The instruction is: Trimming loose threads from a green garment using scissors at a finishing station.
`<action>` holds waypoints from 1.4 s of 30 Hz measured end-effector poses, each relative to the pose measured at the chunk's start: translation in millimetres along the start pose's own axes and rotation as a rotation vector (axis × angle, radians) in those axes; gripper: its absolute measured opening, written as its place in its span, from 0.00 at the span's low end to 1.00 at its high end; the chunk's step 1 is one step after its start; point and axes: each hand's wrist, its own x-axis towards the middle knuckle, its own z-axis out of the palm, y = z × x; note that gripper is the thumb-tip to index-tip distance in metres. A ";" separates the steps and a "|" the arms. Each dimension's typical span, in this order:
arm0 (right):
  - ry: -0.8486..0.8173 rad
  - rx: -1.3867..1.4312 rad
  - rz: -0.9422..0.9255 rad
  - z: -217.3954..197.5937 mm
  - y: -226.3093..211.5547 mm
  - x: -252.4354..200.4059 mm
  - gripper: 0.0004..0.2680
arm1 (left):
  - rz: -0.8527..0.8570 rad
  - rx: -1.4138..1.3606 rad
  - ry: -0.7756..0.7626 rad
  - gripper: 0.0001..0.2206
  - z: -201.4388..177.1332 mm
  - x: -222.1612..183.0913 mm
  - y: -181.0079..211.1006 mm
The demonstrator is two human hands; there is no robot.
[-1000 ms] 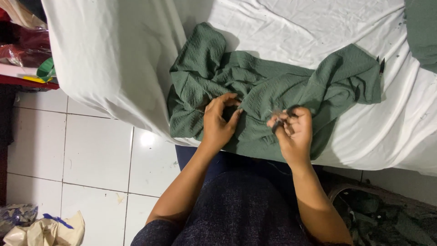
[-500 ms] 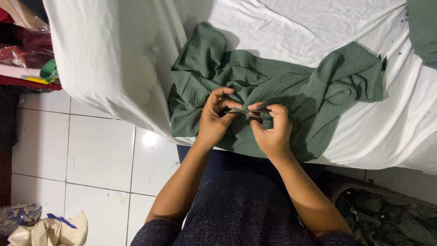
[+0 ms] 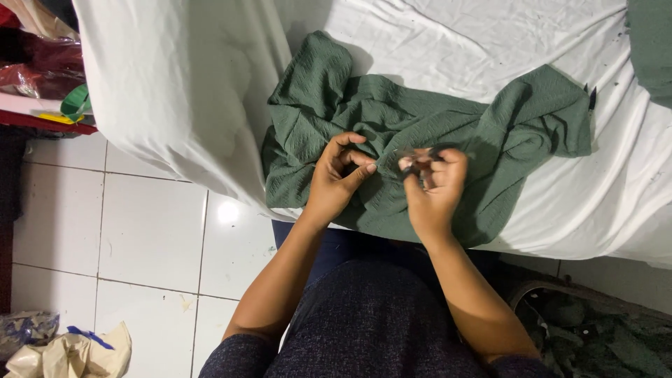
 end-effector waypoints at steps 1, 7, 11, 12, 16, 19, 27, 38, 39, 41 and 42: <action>0.021 -0.005 0.028 -5.2 -0.1 0.3 0.16 | -0.007 -0.001 0.000 0.20 0.0 0.2 0.5; -0.194 -0.575 -0.298 -42.4 -28.5 2.4 0.15 | -0.019 -0.023 0.021 0.20 0.1 0.9 2.0; -0.265 -0.709 -0.313 -55.8 -18.9 -9.6 0.16 | -0.031 -0.050 0.028 0.20 -1.4 1.5 -2.5; -0.292 -0.729 -0.316 -56.6 -18.7 -11.1 0.17 | -0.027 -0.045 0.028 0.20 -1.2 1.1 -2.4; -0.305 -0.812 -0.363 -61.5 -3.0 -18.1 0.17 | -0.023 -0.043 0.026 0.20 -0.2 1.0 0.4; -0.306 -0.808 -0.365 -58.0 -2.6 -16.0 0.17 | -0.019 -0.047 0.024 0.20 -1.0 0.6 2.4; -0.323 -0.777 -0.418 -58.0 -0.3 -12.5 0.15 | -0.015 -0.048 0.026 0.20 0.1 0.6 3.1; -0.329 -0.739 -0.420 -56.1 -2.8 -10.9 0.15 | -0.005 -0.048 0.018 0.20 -1.1 0.5 3.5; -0.321 -0.739 -0.429 -56.8 -0.4 -11.9 0.15 | -0.004 -0.052 0.015 0.20 -1.2 0.3 3.3; -0.313 -0.739 -0.439 -59.0 5.5 -13.8 0.14 | -0.003 -0.056 0.012 0.20 -1.6 0.4 2.7; -0.304 -0.731 -0.448 -60.5 9.0 -14.7 0.13 | 0.001 -0.056 0.011 0.20 -1.7 0.7 2.2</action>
